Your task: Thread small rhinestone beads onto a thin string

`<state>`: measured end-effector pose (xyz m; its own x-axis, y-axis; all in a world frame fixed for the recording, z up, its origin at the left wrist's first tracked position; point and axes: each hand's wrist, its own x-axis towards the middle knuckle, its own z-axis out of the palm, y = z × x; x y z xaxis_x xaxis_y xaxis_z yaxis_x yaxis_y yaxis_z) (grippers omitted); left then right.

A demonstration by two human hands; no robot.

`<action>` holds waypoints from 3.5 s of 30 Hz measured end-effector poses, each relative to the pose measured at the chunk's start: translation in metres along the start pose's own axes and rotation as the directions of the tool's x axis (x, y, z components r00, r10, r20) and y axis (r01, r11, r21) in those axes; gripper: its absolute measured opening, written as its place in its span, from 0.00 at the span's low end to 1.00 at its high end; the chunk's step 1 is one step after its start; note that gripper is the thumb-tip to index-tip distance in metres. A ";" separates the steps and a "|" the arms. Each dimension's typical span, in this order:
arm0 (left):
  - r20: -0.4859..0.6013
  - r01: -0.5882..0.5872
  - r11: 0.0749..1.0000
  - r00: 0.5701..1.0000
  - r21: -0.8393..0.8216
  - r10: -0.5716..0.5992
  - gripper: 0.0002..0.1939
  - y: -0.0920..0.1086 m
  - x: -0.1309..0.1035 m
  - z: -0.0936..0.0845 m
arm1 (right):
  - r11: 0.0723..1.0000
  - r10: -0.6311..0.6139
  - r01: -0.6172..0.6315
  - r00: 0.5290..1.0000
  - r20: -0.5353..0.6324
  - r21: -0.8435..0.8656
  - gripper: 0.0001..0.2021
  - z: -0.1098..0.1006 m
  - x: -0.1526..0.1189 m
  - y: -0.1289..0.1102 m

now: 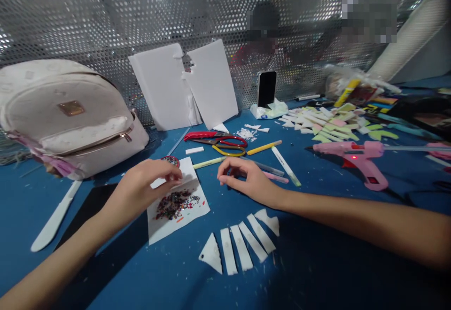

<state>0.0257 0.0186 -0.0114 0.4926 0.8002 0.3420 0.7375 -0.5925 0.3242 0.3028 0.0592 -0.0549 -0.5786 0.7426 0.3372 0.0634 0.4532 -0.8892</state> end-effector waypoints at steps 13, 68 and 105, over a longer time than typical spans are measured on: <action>0.262 0.011 0.984 0.964 -0.180 0.037 0.07 -0.026 0.000 0.021 | 0.999 0.006 -0.006 1.000 0.020 -0.036 0.05 0.000 0.000 -0.001; 0.568 0.035 0.983 0.820 -0.178 0.073 0.04 -0.039 -0.005 -0.009 | 0.997 0.081 -0.082 0.995 0.052 0.010 0.03 -0.001 0.002 0.005; 0.537 0.169 0.948 0.843 -0.269 0.002 0.06 -0.055 -0.004 -0.013 | 0.980 0.162 -0.161 0.987 0.006 0.113 0.03 -0.001 0.009 0.008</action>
<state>-0.0225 0.0463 -0.0195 0.6654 0.7232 -0.1848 0.6580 -0.4513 0.6028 0.2991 0.0695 -0.0584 -0.5658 0.8030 0.1871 0.0636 0.2687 -0.9611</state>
